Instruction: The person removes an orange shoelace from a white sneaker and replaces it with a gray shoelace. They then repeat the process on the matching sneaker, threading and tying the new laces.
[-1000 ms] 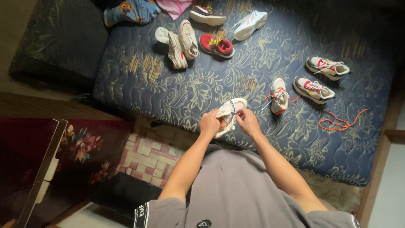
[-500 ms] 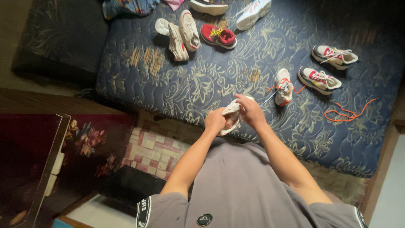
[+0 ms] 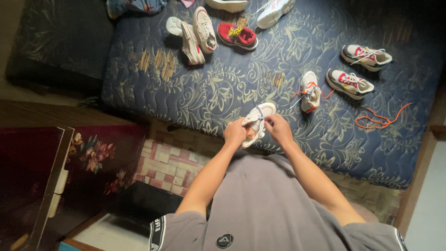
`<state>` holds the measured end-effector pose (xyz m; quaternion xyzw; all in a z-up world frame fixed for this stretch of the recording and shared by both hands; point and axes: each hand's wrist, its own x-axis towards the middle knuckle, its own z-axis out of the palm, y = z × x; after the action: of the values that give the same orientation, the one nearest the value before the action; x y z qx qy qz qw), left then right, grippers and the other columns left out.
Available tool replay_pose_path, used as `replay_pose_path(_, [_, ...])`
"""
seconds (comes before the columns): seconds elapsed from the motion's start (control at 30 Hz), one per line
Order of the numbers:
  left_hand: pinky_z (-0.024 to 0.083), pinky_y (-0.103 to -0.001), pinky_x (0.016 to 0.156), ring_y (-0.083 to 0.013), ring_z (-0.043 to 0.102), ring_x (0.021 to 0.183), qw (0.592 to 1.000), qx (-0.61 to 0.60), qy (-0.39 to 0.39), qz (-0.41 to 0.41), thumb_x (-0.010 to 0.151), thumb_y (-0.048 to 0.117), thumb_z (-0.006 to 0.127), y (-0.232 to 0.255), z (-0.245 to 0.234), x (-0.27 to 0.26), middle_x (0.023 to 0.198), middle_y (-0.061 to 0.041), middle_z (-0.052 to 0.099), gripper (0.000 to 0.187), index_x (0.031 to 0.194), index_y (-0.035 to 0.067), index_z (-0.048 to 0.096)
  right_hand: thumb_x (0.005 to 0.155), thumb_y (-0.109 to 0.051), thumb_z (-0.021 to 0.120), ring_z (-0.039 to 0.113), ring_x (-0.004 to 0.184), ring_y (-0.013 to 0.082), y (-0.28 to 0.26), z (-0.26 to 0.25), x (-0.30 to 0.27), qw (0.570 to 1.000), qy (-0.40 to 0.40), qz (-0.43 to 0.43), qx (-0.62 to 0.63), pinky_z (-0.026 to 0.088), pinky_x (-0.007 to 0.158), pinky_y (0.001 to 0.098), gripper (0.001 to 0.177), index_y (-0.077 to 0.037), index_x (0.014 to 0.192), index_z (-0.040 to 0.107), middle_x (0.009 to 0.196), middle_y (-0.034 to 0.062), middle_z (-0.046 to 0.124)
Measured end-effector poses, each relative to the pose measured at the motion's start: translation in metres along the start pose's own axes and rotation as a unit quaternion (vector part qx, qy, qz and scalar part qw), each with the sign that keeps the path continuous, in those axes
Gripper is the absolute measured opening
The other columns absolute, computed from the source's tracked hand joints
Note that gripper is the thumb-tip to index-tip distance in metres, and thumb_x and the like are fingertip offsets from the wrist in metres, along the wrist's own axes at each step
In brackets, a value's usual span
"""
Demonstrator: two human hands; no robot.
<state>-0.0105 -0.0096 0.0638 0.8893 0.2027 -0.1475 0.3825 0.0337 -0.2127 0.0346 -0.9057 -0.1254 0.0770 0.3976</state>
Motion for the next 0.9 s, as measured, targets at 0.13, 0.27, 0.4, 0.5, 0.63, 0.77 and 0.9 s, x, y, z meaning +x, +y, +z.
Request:
replay_pose_path(0.13, [0.051,-0.049,0.090,-0.0368,0.066,0.104,0.999,-0.003,0.022,0.046,0.086,0.012,0.052,-0.004,0.009,0.005,0.108,-0.013,0.075,0.044,0.122,0.025,0.073,0.089,-0.014,0.073,0.067,0.080,0.0270,-0.007,-0.001,-0.003,0.999,0.031,0.007,0.043,0.054,0.075,0.0364,0.020,-0.006,0.108,0.072,0.095,0.0127,0.068])
replay_pose_path(0.27, [0.051,-0.049,0.089,-0.0363,0.065,0.103,0.993,0.043,0.042,0.098,0.086,0.009,0.050,-0.015,0.018,0.014,0.109,-0.012,0.075,0.045,0.123,0.021,0.074,0.086,-0.016,0.076,0.069,0.082,0.0287,-0.001,0.010,0.005,0.998,0.017,0.038,0.046,0.054,0.076,0.0375,0.019,-0.002,0.097,0.071,0.093,0.0148,0.069])
replay_pose_path(0.4, [0.052,-0.049,0.088,-0.0365,0.064,0.101,0.990,0.040,0.056,0.122,0.085,0.010,0.052,-0.021,0.035,0.014,0.110,-0.009,0.076,0.042,0.121,0.019,0.073,0.083,-0.018,0.076,0.069,0.083,0.0329,0.022,0.022,-0.003,0.996,0.043,0.074,0.024,0.054,0.076,0.0418,0.019,-0.001,0.091,0.072,0.090,0.0183,0.072])
replay_pose_path(0.5, [0.052,-0.048,0.087,-0.0357,0.064,0.102,0.990,0.057,0.055,0.113,0.086,0.011,0.053,-0.025,0.039,0.014,0.109,-0.008,0.076,0.042,0.121,0.019,0.073,0.087,-0.020,0.071,0.070,0.080,0.0348,0.039,0.037,0.003,0.987,-0.018,0.157,-0.031,0.054,0.075,0.0447,0.019,-0.001,0.086,0.071,0.085,0.0199,0.072])
replay_pose_path(0.63, [0.053,-0.047,0.086,-0.0347,0.065,0.102,0.988,0.072,0.039,0.129,0.086,0.012,0.054,-0.029,0.036,0.010,0.110,-0.006,0.076,0.042,0.123,0.022,0.072,0.089,-0.020,0.067,0.069,0.074,0.0354,0.058,0.047,0.003,0.989,-0.057,0.138,-0.008,0.054,0.071,0.0447,0.021,0.001,0.088,0.067,0.082,0.0218,0.069])
replay_pose_path(0.77, [0.055,-0.049,0.083,-0.0343,0.068,0.101,0.988,0.106,-0.015,0.113,0.085,0.012,0.057,-0.023,0.013,0.014,0.107,-0.009,0.076,0.046,0.128,0.026,0.069,0.087,-0.015,0.069,0.067,0.076,0.0342,0.053,0.041,0.000,0.998,-0.013,0.055,0.041,0.053,0.070,0.0426,0.015,-0.001,0.092,0.064,0.084,0.0195,0.069])
replay_pose_path(0.9, [0.055,-0.050,0.083,-0.0363,0.069,0.099,0.990,0.089,-0.045,0.102,0.087,0.014,0.059,-0.016,0.002,0.013,0.103,-0.014,0.075,0.044,0.127,0.028,0.070,0.085,-0.007,0.069,0.063,0.077,0.0348,0.038,0.032,-0.005,0.998,0.040,-0.038,0.040,0.051,0.069,0.0429,0.016,-0.002,0.098,0.060,0.086,0.0189,0.064])
